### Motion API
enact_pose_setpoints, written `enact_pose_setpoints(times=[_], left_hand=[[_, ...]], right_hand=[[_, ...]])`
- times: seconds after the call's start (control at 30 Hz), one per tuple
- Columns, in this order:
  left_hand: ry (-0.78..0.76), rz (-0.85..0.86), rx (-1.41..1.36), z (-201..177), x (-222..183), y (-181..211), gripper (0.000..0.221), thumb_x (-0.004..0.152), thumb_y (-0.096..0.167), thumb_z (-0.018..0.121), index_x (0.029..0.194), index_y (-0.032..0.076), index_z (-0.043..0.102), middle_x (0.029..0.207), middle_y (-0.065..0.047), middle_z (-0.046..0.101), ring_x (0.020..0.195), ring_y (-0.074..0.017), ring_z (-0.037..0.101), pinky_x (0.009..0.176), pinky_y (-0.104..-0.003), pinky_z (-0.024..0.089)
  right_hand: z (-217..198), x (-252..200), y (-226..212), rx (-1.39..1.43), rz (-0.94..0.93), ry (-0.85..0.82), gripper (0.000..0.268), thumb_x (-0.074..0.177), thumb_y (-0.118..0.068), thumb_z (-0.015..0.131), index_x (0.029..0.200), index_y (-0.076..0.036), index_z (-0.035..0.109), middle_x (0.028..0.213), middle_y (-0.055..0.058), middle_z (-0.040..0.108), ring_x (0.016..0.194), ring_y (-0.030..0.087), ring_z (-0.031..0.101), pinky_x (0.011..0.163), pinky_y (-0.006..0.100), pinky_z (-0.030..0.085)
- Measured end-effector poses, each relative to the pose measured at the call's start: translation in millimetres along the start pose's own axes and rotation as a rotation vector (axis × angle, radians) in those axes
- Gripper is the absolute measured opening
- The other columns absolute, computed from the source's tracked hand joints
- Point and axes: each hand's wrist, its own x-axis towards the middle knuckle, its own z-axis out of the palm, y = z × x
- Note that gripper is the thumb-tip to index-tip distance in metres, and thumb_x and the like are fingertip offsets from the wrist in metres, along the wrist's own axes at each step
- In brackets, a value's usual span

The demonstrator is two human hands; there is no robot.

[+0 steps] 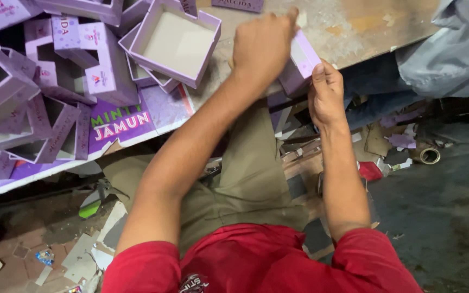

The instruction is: The person assembles small purple cardboard boxes by folding flaps and inserting white inserts. They handle each box one at a time, placing completed units aside on the table.

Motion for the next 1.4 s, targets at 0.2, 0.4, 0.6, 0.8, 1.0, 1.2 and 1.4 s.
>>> enact_pose_setpoints(times=[0.2, 0.4, 0.6, 0.8, 1.0, 1.2, 1.4], left_hand=[[0.058, -0.066, 0.256, 27, 25, -18, 0.006, 0.081, 0.014, 0.066, 0.082, 0.014, 0.072, 0.069, -0.01, 0.071, 0.064, -0.0282, 0.072, 0.055, -0.045, 0.054], [0.061, -0.026, 0.066, 14, 10, -6, 0.022, 0.087, 0.028, 0.067, 0.097, 0.008, 0.072, 0.075, -0.013, 0.072, 0.062, -0.0301, 0.072, 0.053, -0.044, 0.054], [-0.17, 0.014, -0.098, -35, -29, 39, 0.027, 0.093, 0.026, 0.061, 0.114, 0.014, 0.073, 0.077, -0.013, 0.073, 0.069, -0.0324, 0.072, 0.057, -0.047, 0.054], [0.04, -0.312, -0.509, -64, -87, 30, 0.037, 0.1, 0.034, 0.06, 0.134, 0.02, 0.067, 0.083, -0.012, 0.074, 0.076, -0.0325, 0.073, 0.068, -0.044, 0.055], [0.048, -0.563, -0.565, -34, -126, -22, 0.042, 0.101, 0.038, 0.059, 0.134, 0.013, 0.068, 0.1, -0.018, 0.075, 0.091, -0.0348, 0.074, 0.078, -0.043, 0.056], [0.065, -0.573, -0.668, -13, -131, -48, 0.044, 0.102, 0.041, 0.063, 0.126, 0.005, 0.071, 0.111, -0.022, 0.074, 0.1, -0.0362, 0.074, 0.087, -0.042, 0.057], [-0.087, -0.634, -0.624, -20, -136, -44, 0.035, 0.093, 0.036, 0.063, 0.116, 0.01, 0.072, 0.076, -0.018, 0.071, 0.076, -0.0369, 0.072, 0.071, -0.048, 0.055]], right_hand=[[9, -6, -5, -0.023, -0.021, 0.01, 0.056, 0.106, -0.041, 0.063, 0.136, 0.007, 0.061, 0.131, 0.011, 0.07, 0.122, 0.018, 0.065, 0.111, 0.035, 0.048], [1, -2, 13, -0.059, -0.024, 0.022, 0.058, 0.107, -0.042, 0.064, 0.137, 0.008, 0.062, 0.126, 0.01, 0.071, 0.115, 0.016, 0.064, 0.106, 0.032, 0.049], [-22, 2, 34, 0.067, -0.009, 0.027, 0.054, 0.105, -0.041, 0.067, 0.133, 0.004, 0.06, 0.122, 0.008, 0.069, 0.111, 0.015, 0.065, 0.102, 0.032, 0.05], [-10, 10, 14, -0.022, -0.037, 0.082, 0.045, 0.105, -0.038, 0.067, 0.122, 0.003, 0.065, 0.113, 0.005, 0.071, 0.101, 0.013, 0.064, 0.093, 0.028, 0.052], [58, 23, -48, -0.673, -0.321, -0.076, 0.03, 0.114, -0.024, 0.065, 0.115, 0.005, 0.068, 0.101, 0.006, 0.064, 0.095, 0.016, 0.057, 0.089, 0.029, 0.046], [146, 57, -59, -0.804, -0.544, -0.422, 0.017, 0.111, -0.01, 0.067, 0.117, 0.006, 0.064, 0.103, 0.015, 0.06, 0.096, 0.028, 0.057, 0.089, 0.035, 0.045], [192, 84, -46, -1.057, -0.7, -0.63, 0.019, 0.106, -0.011, 0.073, 0.117, 0.003, 0.066, 0.103, 0.014, 0.056, 0.11, 0.034, 0.054, 0.116, 0.05, 0.033]])
